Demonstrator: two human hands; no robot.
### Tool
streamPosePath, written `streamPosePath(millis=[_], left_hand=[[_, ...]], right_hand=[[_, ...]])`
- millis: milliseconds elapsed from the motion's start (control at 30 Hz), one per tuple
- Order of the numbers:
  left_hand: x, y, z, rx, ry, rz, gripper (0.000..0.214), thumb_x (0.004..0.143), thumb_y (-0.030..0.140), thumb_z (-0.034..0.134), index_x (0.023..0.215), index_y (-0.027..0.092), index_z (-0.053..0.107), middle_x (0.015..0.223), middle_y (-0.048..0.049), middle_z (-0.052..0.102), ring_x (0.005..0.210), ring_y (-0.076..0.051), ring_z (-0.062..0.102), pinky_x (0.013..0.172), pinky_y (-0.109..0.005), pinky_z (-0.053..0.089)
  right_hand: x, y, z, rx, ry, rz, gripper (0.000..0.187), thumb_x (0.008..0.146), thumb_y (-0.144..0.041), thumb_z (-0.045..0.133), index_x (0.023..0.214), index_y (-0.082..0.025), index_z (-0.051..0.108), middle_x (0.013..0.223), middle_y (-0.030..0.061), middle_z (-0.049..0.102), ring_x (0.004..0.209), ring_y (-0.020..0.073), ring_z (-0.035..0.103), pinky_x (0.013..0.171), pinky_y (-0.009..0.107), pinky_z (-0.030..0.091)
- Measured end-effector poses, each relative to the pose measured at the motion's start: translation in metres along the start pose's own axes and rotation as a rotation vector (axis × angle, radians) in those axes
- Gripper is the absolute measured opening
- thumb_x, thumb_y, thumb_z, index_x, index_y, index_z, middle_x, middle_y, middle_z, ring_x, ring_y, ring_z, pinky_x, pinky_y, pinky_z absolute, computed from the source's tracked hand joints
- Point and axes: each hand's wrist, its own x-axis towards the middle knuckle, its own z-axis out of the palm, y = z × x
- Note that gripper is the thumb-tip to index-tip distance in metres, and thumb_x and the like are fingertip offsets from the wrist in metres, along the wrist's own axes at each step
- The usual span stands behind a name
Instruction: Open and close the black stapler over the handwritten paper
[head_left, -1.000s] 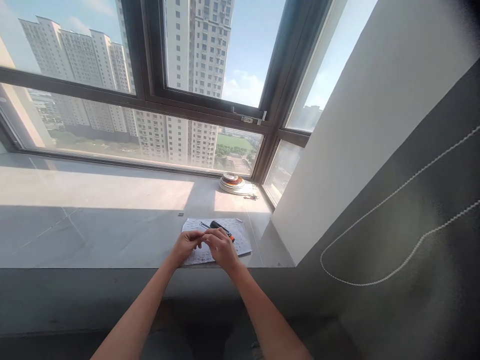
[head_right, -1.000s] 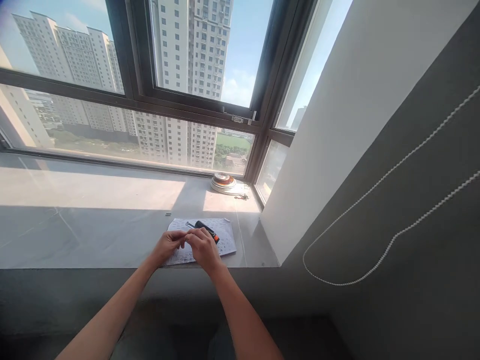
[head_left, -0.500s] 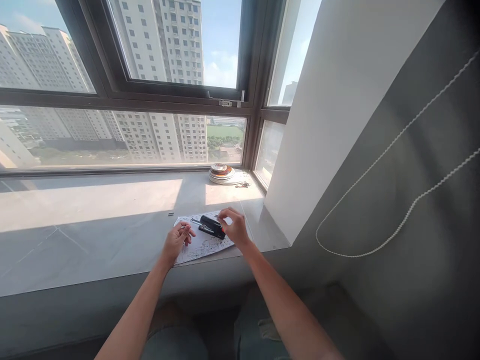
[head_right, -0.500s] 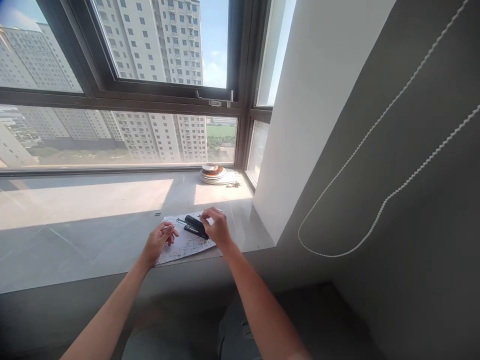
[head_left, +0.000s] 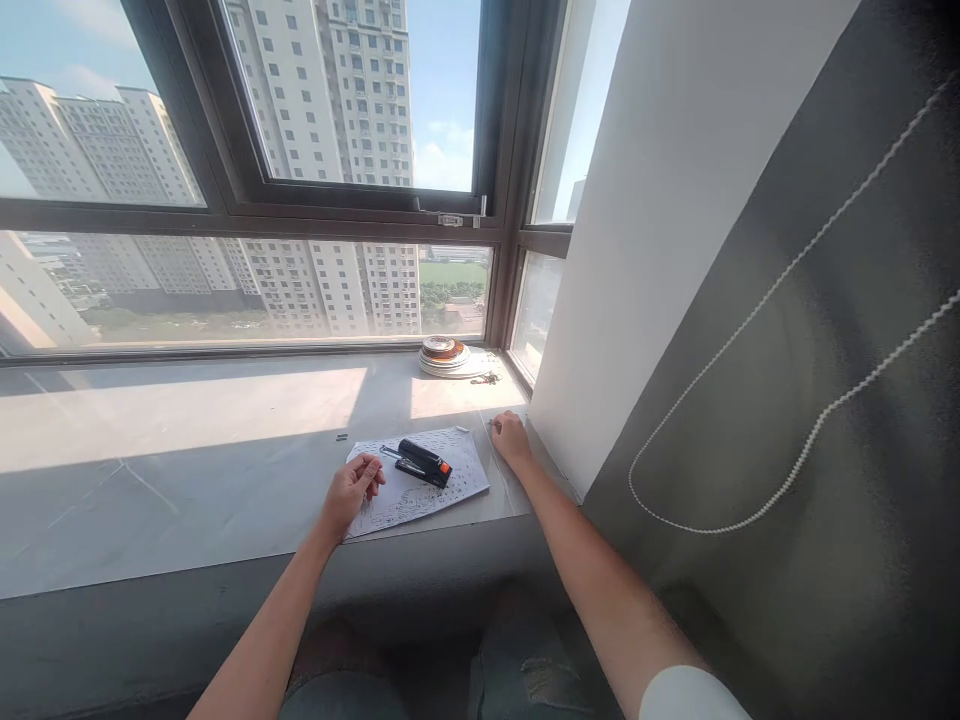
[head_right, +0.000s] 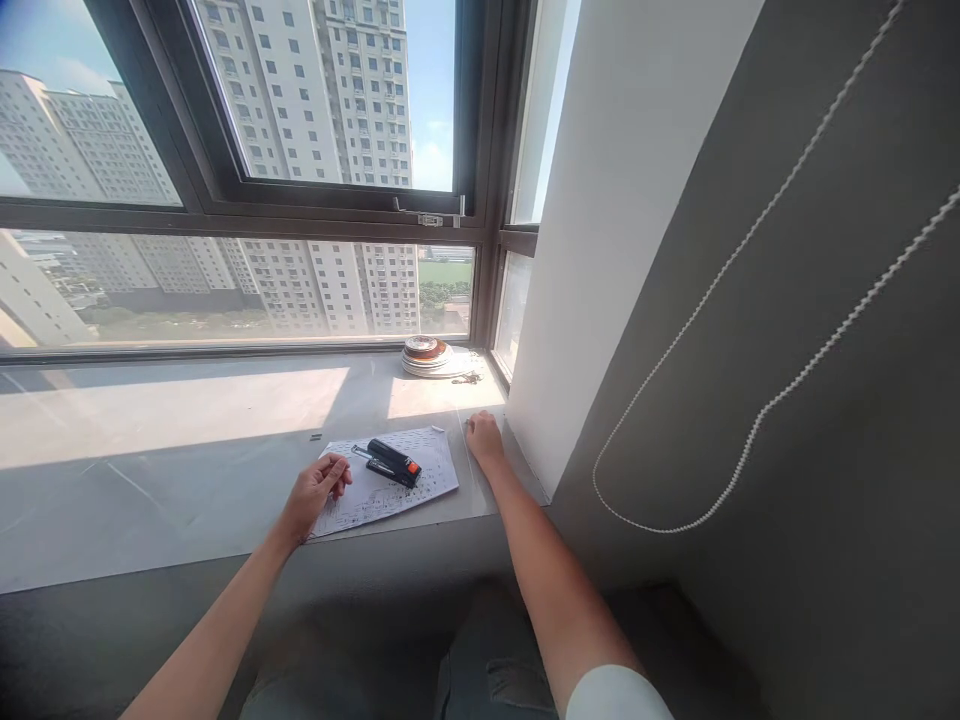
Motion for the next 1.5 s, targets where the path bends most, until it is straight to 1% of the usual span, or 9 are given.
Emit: streamPosePath(millis=[200, 367, 533, 667, 900, 1000, 1167, 1300, 1500], left_hand=[[0.002, -0.006, -0.001, 0.022, 0.007, 0.025, 0.037, 0.095, 0.055, 0.06, 0.087, 0.02, 0.064, 0.074, -0.0016, 0.064, 0.058, -0.012, 0.052, 0.053, -0.024, 0.042], [0.002, -0.008, -0.002, 0.013, 0.02, 0.032, 0.039, 0.094, 0.058, 0.059, 0.087, 0.02, 0.064, 0.072, -0.0009, 0.063, 0.056, -0.012, 0.052, 0.052, -0.024, 0.041], [0.002, -0.008, -0.001, 0.054, 0.025, 0.025, 0.041, 0.094, 0.059, 0.058, 0.084, 0.02, 0.062, 0.069, -0.0001, 0.063, 0.054, -0.012, 0.051, 0.051, -0.024, 0.04], [0.002, -0.011, 0.001, 0.115, 0.014, 0.023, 0.041, 0.093, 0.06, 0.058, 0.084, 0.02, 0.062, 0.069, -0.0002, 0.064, 0.054, -0.012, 0.051, 0.048, -0.022, 0.038], [-0.001, -0.008, 0.004, 0.054, 0.071, 0.015, 0.042, 0.093, 0.061, 0.058, 0.085, 0.02, 0.062, 0.07, -0.001, 0.064, 0.058, -0.014, 0.057, 0.056, -0.026, 0.047], [0.005, -0.001, -0.011, 0.052, 0.195, 0.019, 0.04, 0.096, 0.058, 0.051, 0.092, 0.02, 0.063, 0.077, -0.0036, 0.067, 0.071, -0.019, 0.064, 0.064, -0.03, 0.054], [0.042, -0.006, -0.053, 0.637, 0.481, 0.093, 0.032, 0.096, 0.032, 0.041, 0.109, 0.018, 0.067, 0.117, -0.0144, 0.071, 0.114, -0.031, 0.064, 0.095, -0.047, 0.055], [0.069, -0.027, -0.072, 0.895, 0.337, 0.08, 0.044, 0.088, 0.015, 0.043, 0.126, 0.017, 0.066, 0.147, -0.0142, 0.058, 0.14, -0.029, 0.049, 0.115, -0.045, 0.041], [0.071, -0.047, -0.073, 1.0, 0.266, 0.034, 0.035, 0.091, 0.016, 0.045, 0.113, 0.021, 0.071, 0.126, -0.0148, 0.071, 0.126, -0.033, 0.059, 0.102, -0.046, 0.047]], right_hand=[[0.001, 0.0, -0.001, 0.021, -0.006, 0.058, 0.026, 0.084, -0.003, 0.052, 0.093, -0.016, 0.072, 0.099, 0.0117, 0.071, 0.103, 0.0256, 0.061, 0.09, 0.033, 0.048], [-0.021, -0.029, -0.01, 0.191, 0.096, 0.009, 0.024, 0.093, -0.015, 0.05, 0.105, -0.018, 0.071, 0.108, 0.0119, 0.071, 0.106, 0.0269, 0.062, 0.092, 0.038, 0.05], [-0.052, -0.062, -0.014, 0.493, -0.232, -0.337, 0.03, 0.098, -0.043, 0.057, 0.122, -0.026, 0.066, 0.12, 0.0065, 0.07, 0.115, 0.0243, 0.062, 0.101, 0.04, 0.048], [-0.059, -0.076, -0.007, 0.594, -0.335, -0.33, 0.047, 0.092, -0.048, 0.067, 0.132, -0.026, 0.059, 0.127, 0.008, 0.067, 0.114, 0.0239, 0.062, 0.1, 0.041, 0.049], [-0.06, -0.082, -0.007, 0.552, -0.403, -0.328, 0.034, 0.096, -0.043, 0.061, 0.124, -0.024, 0.065, 0.112, 0.0076, 0.07, 0.11, 0.0244, 0.063, 0.099, 0.042, 0.048], [-0.062, -0.085, -0.013, 0.419, -0.451, -0.387, 0.038, 0.091, -0.042, 0.07, 0.123, -0.023, 0.066, 0.114, 0.0097, 0.068, 0.11, 0.0273, 0.061, 0.097, 0.041, 0.048], [-0.065, -0.09, -0.014, 0.334, -0.407, -0.389, 0.025, 0.09, -0.033, 0.072, 0.111, -0.021, 0.065, 0.106, 0.0079, 0.066, 0.103, 0.025, 0.06, 0.089, 0.036, 0.048], [-0.066, -0.09, -0.012, 0.3, -0.356, -0.395, 0.019, 0.088, -0.029, 0.072, 0.102, -0.021, 0.062, 0.101, 0.0055, 0.065, 0.101, 0.0233, 0.059, 0.087, 0.033, 0.048], [-0.066, -0.09, -0.01, 0.256, -0.312, -0.405, 0.017, 0.089, -0.029, 0.071, 0.097, -0.021, 0.058, 0.098, 0.0049, 0.063, 0.098, 0.0231, 0.057, 0.084, 0.033, 0.046]])
